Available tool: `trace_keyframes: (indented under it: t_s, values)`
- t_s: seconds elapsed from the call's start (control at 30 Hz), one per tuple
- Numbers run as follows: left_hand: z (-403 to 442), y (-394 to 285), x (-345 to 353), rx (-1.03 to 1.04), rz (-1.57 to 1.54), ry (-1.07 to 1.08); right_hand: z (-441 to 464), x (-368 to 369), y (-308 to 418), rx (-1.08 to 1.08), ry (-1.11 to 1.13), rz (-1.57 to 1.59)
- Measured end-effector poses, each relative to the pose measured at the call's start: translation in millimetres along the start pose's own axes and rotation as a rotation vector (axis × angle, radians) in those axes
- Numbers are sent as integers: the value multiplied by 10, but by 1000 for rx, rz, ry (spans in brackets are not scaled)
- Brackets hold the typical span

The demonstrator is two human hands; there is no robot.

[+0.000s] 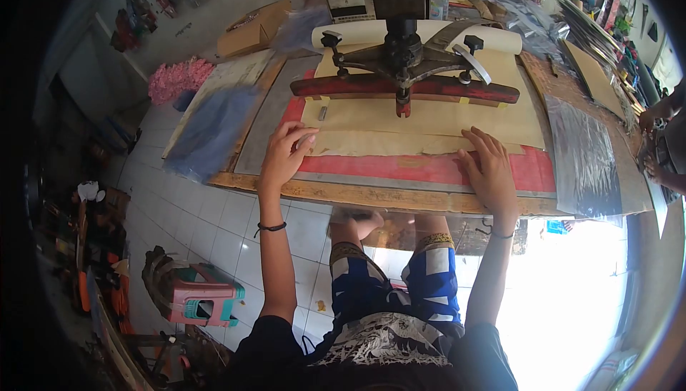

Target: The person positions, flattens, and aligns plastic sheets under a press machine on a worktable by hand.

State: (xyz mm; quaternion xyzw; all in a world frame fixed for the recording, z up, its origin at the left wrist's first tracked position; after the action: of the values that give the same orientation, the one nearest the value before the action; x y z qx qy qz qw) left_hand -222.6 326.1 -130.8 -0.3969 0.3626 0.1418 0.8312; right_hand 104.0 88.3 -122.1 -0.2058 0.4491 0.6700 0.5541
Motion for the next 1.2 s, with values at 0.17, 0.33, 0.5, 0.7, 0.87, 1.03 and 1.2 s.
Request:
trace_keyframes:
  t_s: [0.17,0.33,0.5,0.7,0.87,1.03,1.2]
  values:
    - [5,-22,-9,36,12,-8,12,-4,18,-25,26,-15]
    - [-28,-182,-25,151,159,-42,22,-12,30,-37,26,-10]
    - [-19,-67,17,68,89,5,-19,-5,20,-33,-4,13]
    - [-22,-41,20,57,76,7,-17,-34,38,-46,-11,11]
    - [-22,-36,11,62,76,-12,-31,-23,26,-60,-7,13]
    - [-33,-65,-33,77,66,-40,-16,-33,31,-45,-7,45]
    - [-27,-77,-30,85,45,-37,-35,-38,28,-62,-30,25]
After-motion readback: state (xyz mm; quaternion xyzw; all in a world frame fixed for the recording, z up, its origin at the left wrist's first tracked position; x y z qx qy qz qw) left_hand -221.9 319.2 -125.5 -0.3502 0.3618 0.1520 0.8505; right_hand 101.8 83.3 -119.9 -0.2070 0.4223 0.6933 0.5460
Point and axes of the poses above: each hand's wrist, its own z-axis towards the middle knuckle, its own x-axis out of the palm, y = z × x, the point moved 10 cm from there along z, towards the middle knuckle, and after that the axes turned 8 degrees about -x, right-handed, at the moved point
